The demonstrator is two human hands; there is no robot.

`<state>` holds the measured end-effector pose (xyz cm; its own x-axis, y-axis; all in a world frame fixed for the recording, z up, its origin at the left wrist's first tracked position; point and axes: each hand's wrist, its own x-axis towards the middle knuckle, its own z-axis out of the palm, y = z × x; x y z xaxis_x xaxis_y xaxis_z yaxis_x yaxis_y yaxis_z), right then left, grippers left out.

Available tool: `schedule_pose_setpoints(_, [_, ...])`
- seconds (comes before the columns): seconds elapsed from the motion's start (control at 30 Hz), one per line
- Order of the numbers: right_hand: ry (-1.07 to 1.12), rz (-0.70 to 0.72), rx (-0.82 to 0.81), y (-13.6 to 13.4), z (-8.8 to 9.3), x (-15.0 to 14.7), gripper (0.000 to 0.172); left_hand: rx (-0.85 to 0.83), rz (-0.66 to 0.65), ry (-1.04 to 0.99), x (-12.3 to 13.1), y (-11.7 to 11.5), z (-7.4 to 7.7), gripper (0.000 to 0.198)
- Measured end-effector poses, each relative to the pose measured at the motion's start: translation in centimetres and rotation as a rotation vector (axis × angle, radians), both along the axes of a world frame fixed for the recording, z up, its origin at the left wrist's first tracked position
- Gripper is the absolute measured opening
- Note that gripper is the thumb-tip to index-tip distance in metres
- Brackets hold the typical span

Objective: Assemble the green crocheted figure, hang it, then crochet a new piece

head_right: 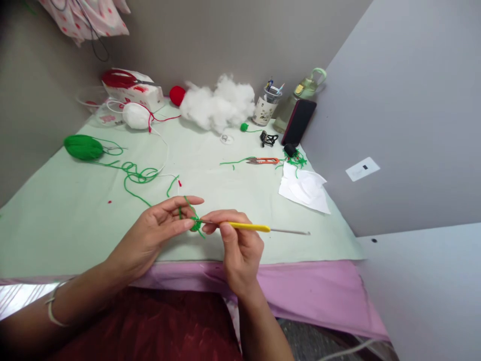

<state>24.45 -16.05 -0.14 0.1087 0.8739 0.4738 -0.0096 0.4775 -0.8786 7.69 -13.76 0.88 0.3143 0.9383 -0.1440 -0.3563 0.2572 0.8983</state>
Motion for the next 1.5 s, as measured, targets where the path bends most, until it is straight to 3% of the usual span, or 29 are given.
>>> schedule_pose_setpoints(0.17, [-0.241,-0.064,0.195,-0.4,0.1,0.0,0.027,0.072,0.039,0.081,-0.1,-0.2,0.3,0.030])
schedule_pose_setpoints(0.33, [-0.345,-0.110,0.318,-0.4,-0.6,-0.2,0.029,0.083,0.067,0.100,0.1,-0.2,0.6,0.031])
schedule_pose_setpoints(0.63, [-0.477,-0.151,0.337,-0.2,-1.5,-0.5,0.033,0.184,0.178,0.225,0.3,-0.3,0.4,0.028])
schedule_pose_setpoints(0.73, [-0.553,-0.244,0.312,-0.2,-2.6,-0.9,0.035,0.085,0.139,0.078,0.6,-0.4,0.3,0.035])
schedule_pose_setpoints(0.9, [-0.420,-0.289,0.315,-0.4,-2.1,-1.2,0.031,-0.239,-0.081,-0.255,0.6,0.1,0.4,0.039])
schedule_pose_setpoints(1.07, [-0.087,-0.233,0.104,-0.4,0.2,-1.3,0.022,-0.164,-0.047,-0.228,0.3,0.3,0.7,0.027])
schedule_pose_setpoints(1.23, [0.009,-0.124,0.052,0.1,0.2,-1.9,0.021,-0.069,-0.053,-0.096,0.6,-0.1,0.6,0.027])
schedule_pose_setpoints(1.37, [-0.230,-0.210,0.115,-0.2,-0.8,-1.9,0.026,-0.071,0.020,-0.050,0.8,-0.1,0.4,0.035])
schedule_pose_setpoints(1.5, [-0.484,-0.304,0.298,-0.6,-1.4,-1.5,0.037,-0.199,-0.075,-0.176,0.9,0.2,0.4,0.037])
